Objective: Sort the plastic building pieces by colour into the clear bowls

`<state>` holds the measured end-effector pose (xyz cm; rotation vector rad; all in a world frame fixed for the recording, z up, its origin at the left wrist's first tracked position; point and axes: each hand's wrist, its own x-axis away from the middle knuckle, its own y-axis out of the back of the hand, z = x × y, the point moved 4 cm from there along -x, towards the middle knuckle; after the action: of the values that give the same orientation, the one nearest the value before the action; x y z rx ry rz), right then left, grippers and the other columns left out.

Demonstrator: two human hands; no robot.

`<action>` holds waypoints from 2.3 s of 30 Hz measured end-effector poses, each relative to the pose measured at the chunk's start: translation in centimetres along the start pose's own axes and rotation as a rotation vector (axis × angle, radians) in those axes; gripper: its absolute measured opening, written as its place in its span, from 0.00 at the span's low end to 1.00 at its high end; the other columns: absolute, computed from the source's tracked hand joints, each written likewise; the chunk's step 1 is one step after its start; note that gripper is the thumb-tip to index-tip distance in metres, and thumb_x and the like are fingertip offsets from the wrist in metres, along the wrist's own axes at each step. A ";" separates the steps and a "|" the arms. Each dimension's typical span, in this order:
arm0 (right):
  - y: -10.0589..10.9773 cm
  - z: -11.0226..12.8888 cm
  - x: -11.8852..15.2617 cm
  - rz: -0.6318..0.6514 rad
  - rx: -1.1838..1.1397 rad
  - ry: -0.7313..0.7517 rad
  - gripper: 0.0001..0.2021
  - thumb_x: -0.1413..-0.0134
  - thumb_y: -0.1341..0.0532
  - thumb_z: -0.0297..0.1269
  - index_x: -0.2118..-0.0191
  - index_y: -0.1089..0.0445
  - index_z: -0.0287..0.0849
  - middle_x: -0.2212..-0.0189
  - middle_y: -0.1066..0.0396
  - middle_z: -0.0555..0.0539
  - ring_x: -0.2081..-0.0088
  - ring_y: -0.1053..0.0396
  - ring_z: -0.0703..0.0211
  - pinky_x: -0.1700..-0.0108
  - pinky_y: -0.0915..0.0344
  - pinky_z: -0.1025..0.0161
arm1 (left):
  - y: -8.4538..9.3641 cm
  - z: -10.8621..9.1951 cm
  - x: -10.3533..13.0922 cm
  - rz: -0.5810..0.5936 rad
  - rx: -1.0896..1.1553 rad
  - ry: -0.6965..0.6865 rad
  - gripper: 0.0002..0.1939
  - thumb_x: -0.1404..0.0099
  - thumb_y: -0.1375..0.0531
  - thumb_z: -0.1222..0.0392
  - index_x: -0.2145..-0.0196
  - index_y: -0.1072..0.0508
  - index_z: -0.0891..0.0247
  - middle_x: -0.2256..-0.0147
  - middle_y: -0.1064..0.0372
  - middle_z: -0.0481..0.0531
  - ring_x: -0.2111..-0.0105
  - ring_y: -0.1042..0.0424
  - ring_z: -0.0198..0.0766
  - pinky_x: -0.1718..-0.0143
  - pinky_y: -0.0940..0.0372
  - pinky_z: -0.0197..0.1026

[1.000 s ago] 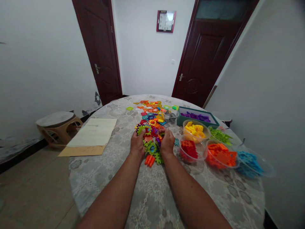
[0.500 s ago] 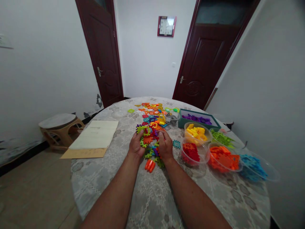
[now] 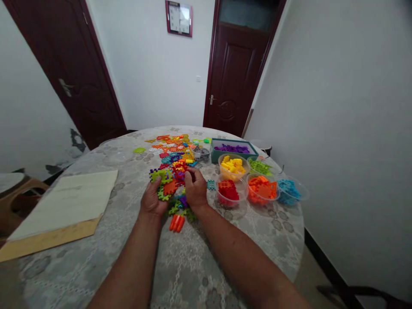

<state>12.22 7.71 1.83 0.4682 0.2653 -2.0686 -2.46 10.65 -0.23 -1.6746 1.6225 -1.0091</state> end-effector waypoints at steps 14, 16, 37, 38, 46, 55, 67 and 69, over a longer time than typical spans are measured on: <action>15.5 6.7 -4.2 0.263 0.426 0.130 0.12 0.37 0.41 0.40 0.57 0.20 0.45 0.59 0.18 0.45 0.57 0.23 0.51 0.51 0.30 0.55 | -2.4 0.9 2.2 0.067 0.057 0.056 0.17 0.34 0.32 0.69 0.48 0.23 0.62 0.62 0.17 0.54 0.66 0.16 0.44 0.60 0.18 0.50; 18.2 5.5 -4.3 0.230 0.529 0.134 0.13 0.38 0.42 0.39 0.58 0.20 0.45 0.58 0.18 0.44 0.56 0.23 0.48 0.50 0.30 0.53 | -2.6 1.2 2.5 0.068 0.031 0.054 0.17 0.35 0.31 0.68 0.49 0.23 0.62 0.62 0.17 0.54 0.67 0.16 0.45 0.61 0.19 0.50; 9.8 5.8 4.5 0.472 0.682 0.803 0.16 0.29 0.41 0.26 0.45 0.22 0.50 0.47 0.23 0.42 0.45 0.28 0.48 0.42 0.28 0.49 | -4.3 5.2 5.4 0.147 -0.092 0.338 0.10 0.32 0.33 0.61 0.55 0.21 0.69 0.62 0.18 0.63 0.67 0.17 0.47 0.65 0.20 0.44; 9.8 5.7 4.6 0.469 0.662 0.805 0.15 0.29 0.41 0.27 0.45 0.22 0.49 0.49 0.22 0.42 0.47 0.27 0.48 0.43 0.28 0.50 | -4.4 5.3 5.5 0.149 -0.092 0.356 0.10 0.32 0.33 0.61 0.56 0.21 0.70 0.63 0.18 0.63 0.66 0.17 0.47 0.66 0.20 0.44; 12.3 7.0 2.9 0.335 0.552 0.738 0.13 0.28 0.42 0.30 0.45 0.23 0.47 0.54 0.22 0.41 0.52 0.26 0.49 0.46 0.27 0.49 | -3.7 4.7 5.2 0.009 -0.105 0.316 0.08 0.33 0.32 0.62 0.57 0.23 0.67 0.68 0.20 0.57 0.73 0.20 0.42 0.74 0.23 0.42; 18.1 4.4 -1.6 0.100 0.997 0.591 0.10 0.33 0.43 0.30 0.54 0.24 0.40 0.59 0.23 0.37 0.54 0.28 0.42 0.46 0.32 0.45 | -3.7 5.0 5.6 0.027 -0.161 0.288 0.15 0.41 0.28 0.67 0.59 0.27 0.63 0.66 0.21 0.52 0.73 0.22 0.39 0.76 0.25 0.40; 14.5 6.5 0.6 0.246 0.712 0.490 0.09 0.29 0.42 0.35 0.54 0.23 0.44 0.59 0.20 0.42 0.56 0.23 0.50 0.50 0.29 0.54 | -4.8 4.7 6.3 0.072 -0.263 0.290 0.16 0.43 0.27 0.68 0.59 0.26 0.62 0.65 0.20 0.51 0.74 0.22 0.38 0.78 0.25 0.39; 13.6 6.8 1.5 0.274 0.633 0.486 0.11 0.30 0.40 0.36 0.47 0.25 0.42 0.57 0.20 0.41 0.56 0.23 0.50 0.50 0.28 0.55 | -4.7 4.9 6.3 0.103 -0.299 0.301 0.16 0.42 0.27 0.68 0.57 0.25 0.62 0.64 0.20 0.53 0.74 0.21 0.39 0.77 0.24 0.40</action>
<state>21.65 -2.93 7.34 1.3191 -0.1803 -1.7130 4.02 4.35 1.84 -1.6639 2.1235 -1.0456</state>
